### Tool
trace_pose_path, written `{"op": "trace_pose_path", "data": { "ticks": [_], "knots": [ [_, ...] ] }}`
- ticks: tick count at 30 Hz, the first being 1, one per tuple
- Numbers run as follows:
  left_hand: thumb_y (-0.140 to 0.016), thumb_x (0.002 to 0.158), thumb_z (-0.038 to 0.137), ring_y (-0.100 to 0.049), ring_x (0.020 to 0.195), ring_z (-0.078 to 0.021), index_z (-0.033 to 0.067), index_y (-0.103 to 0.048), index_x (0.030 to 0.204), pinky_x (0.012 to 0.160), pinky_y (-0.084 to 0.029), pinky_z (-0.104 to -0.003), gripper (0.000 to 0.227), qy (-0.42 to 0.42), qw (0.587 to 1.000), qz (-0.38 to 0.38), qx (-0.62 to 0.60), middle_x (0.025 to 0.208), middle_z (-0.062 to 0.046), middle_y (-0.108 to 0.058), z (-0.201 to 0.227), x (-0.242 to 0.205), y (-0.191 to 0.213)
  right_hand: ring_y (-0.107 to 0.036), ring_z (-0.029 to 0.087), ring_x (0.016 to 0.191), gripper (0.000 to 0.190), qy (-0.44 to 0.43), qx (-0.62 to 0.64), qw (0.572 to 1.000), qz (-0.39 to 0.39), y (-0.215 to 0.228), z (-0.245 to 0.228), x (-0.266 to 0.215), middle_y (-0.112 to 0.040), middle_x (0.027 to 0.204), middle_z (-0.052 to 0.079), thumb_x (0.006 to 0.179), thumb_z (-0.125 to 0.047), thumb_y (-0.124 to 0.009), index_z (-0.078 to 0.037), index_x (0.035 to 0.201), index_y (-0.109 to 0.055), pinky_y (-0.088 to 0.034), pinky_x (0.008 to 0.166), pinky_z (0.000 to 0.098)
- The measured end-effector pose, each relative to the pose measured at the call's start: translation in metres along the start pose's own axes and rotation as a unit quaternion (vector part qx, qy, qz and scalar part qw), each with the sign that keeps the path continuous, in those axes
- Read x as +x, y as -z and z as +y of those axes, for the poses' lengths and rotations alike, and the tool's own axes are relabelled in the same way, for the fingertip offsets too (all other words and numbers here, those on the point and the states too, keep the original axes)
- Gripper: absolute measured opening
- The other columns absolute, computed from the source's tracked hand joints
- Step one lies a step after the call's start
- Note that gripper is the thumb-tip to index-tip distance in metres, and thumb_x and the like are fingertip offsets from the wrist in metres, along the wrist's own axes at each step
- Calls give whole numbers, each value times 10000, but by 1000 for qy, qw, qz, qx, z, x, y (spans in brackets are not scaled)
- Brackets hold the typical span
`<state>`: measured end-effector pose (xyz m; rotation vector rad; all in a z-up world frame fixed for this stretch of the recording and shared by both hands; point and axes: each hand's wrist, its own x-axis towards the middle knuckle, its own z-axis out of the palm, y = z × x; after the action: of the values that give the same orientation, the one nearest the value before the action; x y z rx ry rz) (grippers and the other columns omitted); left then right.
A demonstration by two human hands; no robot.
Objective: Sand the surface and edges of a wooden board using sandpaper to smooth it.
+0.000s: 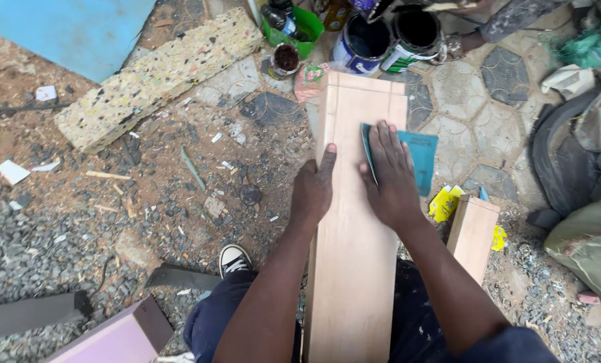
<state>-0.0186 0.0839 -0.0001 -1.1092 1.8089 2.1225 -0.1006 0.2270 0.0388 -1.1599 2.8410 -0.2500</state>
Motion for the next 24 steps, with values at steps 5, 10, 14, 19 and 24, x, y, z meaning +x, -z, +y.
{"op": "trace_pose_path", "data": {
  "ticks": [5,10,14,19,24],
  "knots": [
    [-376,900,829,-686,1126,-405,21,-676,1154,958,-535,-529,898,13,1000,8,-8,1073,-242,-709,-4,3,-10,-170,344,1566,750,14,-16,1000,-4,-9,-10,-52,-206,1703,148,1034,-492,-415,-103,1644,-218,-159,1234,540],
    [-366,871,832,-672,1150,-434,-7,-675,1121,979,-523,-548,928,0,1000,9,4,1078,-267,-705,-5,0,-13,-238,419,1535,816,14,-60,997,55,-23,23,-1,-241,1679,212,1028,-518,-517,-75,1647,-224,-256,1201,613],
    [-304,874,803,-626,857,-307,43,-634,974,772,-499,-469,835,-14,1000,13,24,858,-150,-612,-1,3,-11,-207,400,1533,704,-33,-43,994,91,-25,53,72,-246,1667,217,1106,-438,-498,-23,1626,-270,-212,1214,595],
    [-264,886,729,-612,738,-224,14,-653,981,715,-516,-432,820,3,999,0,51,778,-91,-560,7,1,-6,-238,392,1525,546,7,39,990,134,-4,48,63,-323,1634,234,1152,-333,-418,7,1577,-376,-191,1217,567],
    [-330,926,825,-699,989,-345,-15,-633,1141,895,-545,-497,919,-17,1000,-1,-11,955,-223,-673,-7,7,-4,-345,424,1480,455,22,64,992,105,2,28,-19,-414,1606,188,1112,-217,-477,-103,1552,-467,-271,1195,617]
  ]
}}
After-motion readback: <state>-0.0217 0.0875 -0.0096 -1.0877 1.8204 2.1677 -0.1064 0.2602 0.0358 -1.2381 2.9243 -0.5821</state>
